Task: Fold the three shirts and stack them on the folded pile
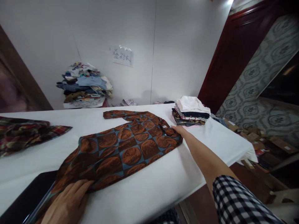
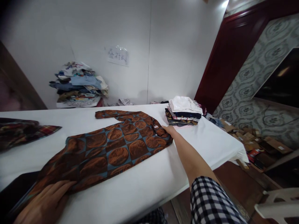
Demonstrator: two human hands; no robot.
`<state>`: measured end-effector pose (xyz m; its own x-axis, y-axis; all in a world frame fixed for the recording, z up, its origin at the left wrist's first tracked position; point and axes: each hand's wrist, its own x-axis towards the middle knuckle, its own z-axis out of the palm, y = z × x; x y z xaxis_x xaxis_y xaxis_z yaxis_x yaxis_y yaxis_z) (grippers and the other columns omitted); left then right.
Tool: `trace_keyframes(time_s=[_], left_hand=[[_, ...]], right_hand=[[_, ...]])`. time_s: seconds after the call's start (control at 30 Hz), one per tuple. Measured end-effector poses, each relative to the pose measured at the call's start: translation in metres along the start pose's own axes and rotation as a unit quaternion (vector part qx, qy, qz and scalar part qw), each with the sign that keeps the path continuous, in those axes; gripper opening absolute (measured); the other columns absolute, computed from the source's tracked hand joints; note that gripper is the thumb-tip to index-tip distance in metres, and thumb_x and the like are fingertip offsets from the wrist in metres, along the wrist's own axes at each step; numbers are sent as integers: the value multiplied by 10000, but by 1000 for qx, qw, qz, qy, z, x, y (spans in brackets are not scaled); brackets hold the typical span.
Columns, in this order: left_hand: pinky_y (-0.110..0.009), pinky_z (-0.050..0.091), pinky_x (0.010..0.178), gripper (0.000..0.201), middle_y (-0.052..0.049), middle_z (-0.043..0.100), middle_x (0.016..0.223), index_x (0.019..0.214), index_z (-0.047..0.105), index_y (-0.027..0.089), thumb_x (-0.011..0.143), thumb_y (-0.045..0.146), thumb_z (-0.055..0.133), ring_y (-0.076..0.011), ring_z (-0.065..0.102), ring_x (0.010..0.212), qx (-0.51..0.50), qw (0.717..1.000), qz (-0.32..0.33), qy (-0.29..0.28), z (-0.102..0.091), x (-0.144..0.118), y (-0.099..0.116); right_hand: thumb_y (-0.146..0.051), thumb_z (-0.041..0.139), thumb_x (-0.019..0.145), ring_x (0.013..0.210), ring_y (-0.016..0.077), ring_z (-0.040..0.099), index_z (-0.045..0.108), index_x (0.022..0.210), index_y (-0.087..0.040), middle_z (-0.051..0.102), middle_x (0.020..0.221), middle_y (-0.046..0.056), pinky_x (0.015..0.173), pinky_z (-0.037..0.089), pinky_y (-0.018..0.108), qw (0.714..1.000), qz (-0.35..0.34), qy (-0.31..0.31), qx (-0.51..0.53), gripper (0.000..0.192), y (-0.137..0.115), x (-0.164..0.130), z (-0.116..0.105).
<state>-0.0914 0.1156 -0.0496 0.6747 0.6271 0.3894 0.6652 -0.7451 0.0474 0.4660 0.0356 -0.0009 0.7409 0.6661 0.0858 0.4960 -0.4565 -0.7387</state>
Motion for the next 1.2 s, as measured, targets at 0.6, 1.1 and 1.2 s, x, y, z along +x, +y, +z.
trace_keyframes(time_s=[0.6,1.1,1.2], left_hand=[[-460,507,863,356,-67,692,1025,997,671,259,800,279,375,-276,630,960,-6,1000,11,-1,-4,0,2],[-390,480,903,424,-81,648,1159,1164,631,189,793,121,437,-229,586,1058,-9,992,-57,-116,-59,-4,45],[-374,477,920,321,-53,642,1181,1127,642,230,839,275,507,-220,587,1069,-69,985,-78,-139,-76,-4,44]], right_hand=[[-342,479,866,1179,215,521,644,1109,-202,607,1236,86,1026,377,365,972,-199,58,-111,325,34,-36,-15],[-526,393,893,1402,277,235,439,1376,-296,314,1506,70,1094,206,566,897,-327,-133,-266,537,14,-94,31],[-543,368,889,1393,278,257,436,1378,-304,323,1500,77,1084,224,580,901,-295,-151,-279,549,26,-96,45]])
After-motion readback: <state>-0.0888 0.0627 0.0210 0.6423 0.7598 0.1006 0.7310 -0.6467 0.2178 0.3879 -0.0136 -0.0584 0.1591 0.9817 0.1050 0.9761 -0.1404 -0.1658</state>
